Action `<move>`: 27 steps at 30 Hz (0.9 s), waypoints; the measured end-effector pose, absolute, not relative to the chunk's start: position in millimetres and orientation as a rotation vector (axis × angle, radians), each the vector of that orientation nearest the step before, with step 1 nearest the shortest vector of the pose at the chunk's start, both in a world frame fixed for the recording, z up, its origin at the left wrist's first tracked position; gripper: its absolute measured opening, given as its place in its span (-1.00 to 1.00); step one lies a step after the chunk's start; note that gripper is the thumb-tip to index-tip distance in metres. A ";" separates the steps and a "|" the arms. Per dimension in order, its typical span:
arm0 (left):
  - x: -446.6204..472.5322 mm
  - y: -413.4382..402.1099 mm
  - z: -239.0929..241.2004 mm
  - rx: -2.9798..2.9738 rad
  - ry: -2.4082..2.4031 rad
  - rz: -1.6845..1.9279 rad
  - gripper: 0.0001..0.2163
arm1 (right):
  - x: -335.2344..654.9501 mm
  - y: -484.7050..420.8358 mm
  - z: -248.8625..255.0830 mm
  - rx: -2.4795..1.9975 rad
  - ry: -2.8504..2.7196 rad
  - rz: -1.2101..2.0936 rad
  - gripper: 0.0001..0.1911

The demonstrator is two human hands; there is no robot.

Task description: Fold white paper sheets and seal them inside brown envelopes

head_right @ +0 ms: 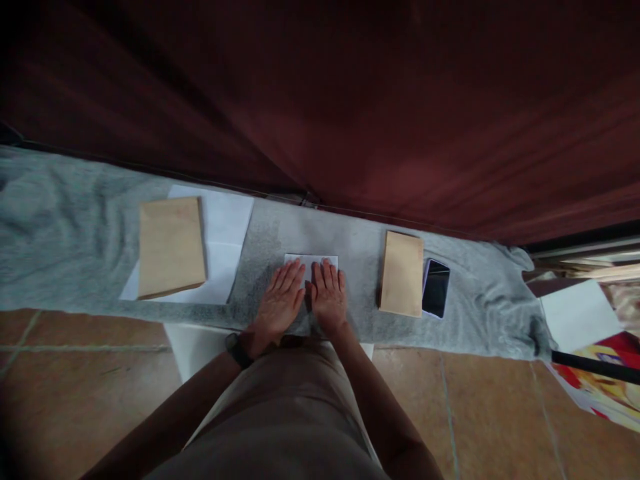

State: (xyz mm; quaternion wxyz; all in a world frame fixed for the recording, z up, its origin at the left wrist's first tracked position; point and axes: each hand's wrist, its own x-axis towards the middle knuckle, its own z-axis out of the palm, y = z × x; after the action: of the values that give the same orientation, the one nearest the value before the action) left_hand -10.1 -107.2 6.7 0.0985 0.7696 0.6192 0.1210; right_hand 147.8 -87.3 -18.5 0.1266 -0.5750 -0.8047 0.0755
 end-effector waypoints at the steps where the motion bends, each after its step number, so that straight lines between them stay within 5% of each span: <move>1: -4.3 -104.9 6.5 2.289 1.796 0.353 -0.46 | 148.9 -87.5 -18.8 -1.671 -2.357 0.208 -0.44; 27: -35.3 -109.6 -6.6 2.278 1.908 0.361 -0.47 | 116.5 -72.0 -17.2 -1.565 -2.421 0.208 -0.47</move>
State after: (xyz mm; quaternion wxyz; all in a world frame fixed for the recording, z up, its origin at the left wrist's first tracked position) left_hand -35.3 -109.6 -6.6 0.0742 0.7589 0.6357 0.1201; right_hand 116.5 -72.0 -17.2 0.1254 -0.5373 -0.8310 0.0714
